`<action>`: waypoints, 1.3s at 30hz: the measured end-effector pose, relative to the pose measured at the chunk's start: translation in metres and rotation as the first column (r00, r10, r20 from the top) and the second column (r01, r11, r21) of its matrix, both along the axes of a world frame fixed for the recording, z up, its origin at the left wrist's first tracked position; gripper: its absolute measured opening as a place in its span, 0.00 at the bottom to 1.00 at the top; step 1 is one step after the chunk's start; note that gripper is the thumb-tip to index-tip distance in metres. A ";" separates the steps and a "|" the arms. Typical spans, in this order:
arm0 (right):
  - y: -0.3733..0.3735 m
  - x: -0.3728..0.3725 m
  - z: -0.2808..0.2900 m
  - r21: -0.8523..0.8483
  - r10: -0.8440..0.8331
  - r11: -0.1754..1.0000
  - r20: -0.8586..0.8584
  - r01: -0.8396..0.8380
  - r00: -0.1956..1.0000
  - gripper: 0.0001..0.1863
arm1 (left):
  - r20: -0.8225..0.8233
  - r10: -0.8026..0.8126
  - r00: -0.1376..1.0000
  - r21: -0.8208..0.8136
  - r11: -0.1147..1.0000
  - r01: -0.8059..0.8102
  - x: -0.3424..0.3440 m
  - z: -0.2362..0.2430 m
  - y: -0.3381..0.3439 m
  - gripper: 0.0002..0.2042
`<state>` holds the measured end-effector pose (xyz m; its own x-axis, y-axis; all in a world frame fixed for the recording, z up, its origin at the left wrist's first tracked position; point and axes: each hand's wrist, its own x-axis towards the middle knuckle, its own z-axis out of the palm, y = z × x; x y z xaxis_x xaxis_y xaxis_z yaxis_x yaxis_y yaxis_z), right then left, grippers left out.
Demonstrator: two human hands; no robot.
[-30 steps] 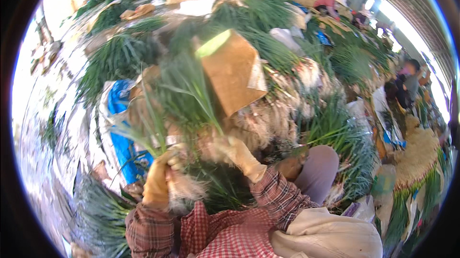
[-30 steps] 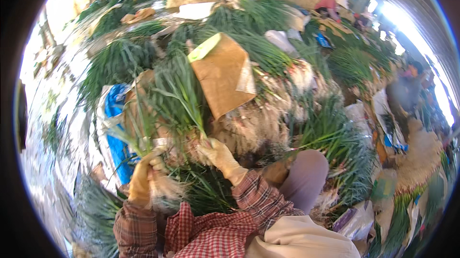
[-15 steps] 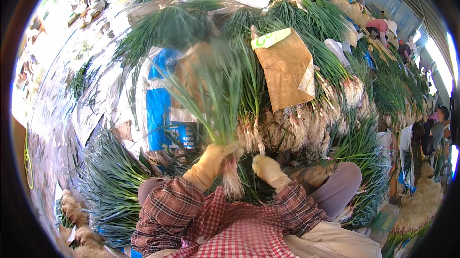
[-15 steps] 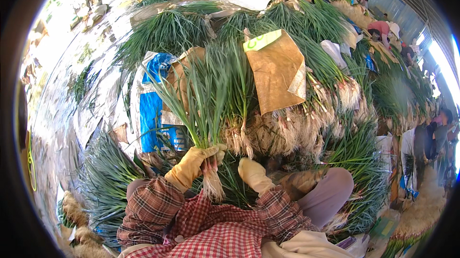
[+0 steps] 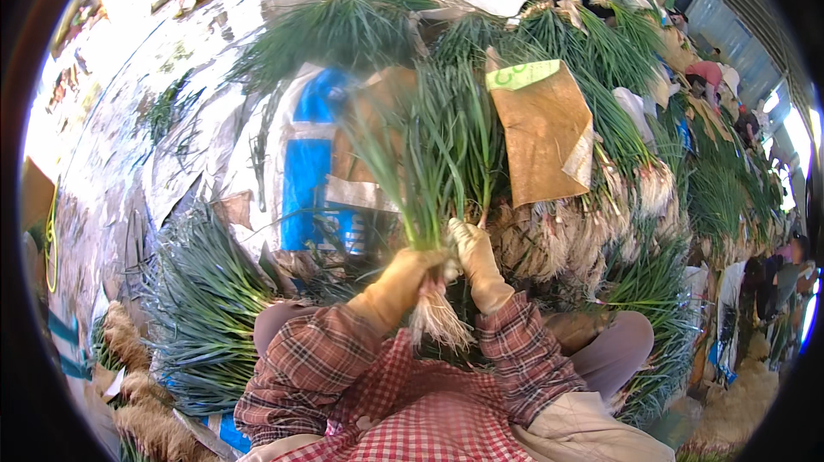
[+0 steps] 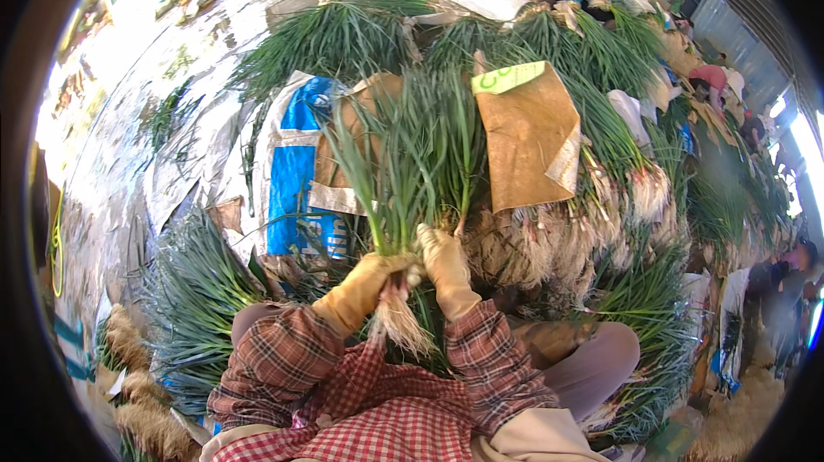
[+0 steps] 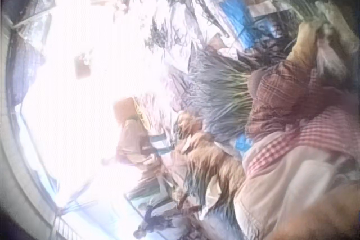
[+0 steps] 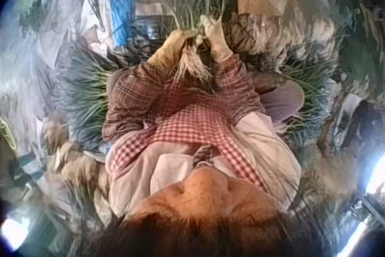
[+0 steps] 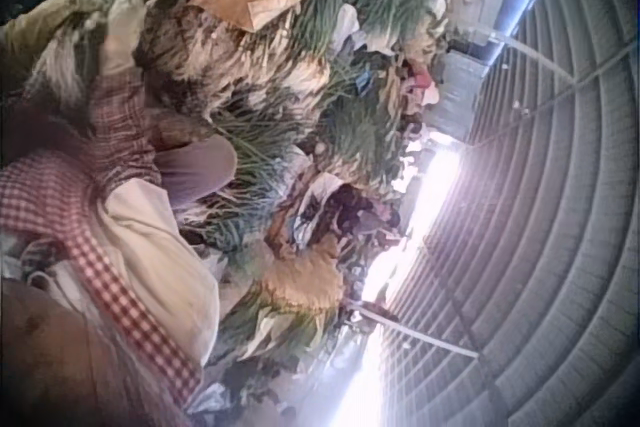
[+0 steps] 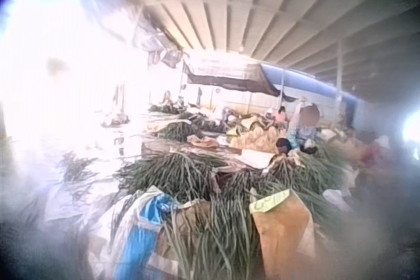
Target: The person sits on the floor and trims the roots of green onions by hand, removing excess root material and placing the trimmed bunches aside. The task is performed repeatedly on multiple bunches in a processing area.
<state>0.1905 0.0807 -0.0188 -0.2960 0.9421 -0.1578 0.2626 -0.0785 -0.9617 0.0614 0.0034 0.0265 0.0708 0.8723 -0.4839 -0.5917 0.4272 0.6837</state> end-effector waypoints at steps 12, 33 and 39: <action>0.049 0.051 -0.031 0.355 -0.257 0.935 0.646 0.015 0.719 0.18 | 0.088 0.072 0.994 0.323 0.941 -0.097 -0.034 0.061 0.008 0.16; -0.014 0.025 -0.012 0.028 0.152 0.986 0.262 -0.165 0.953 0.22 | -0.100 -0.134 0.986 -0.150 0.982 0.118 0.015 0.006 -0.003 0.11; -0.058 0.039 -0.049 -0.483 0.006 0.870 -0.193 -0.100 0.981 0.19 | 0.184 0.000 0.983 0.066 0.998 -0.012 -0.014 0.024 -0.003 0.15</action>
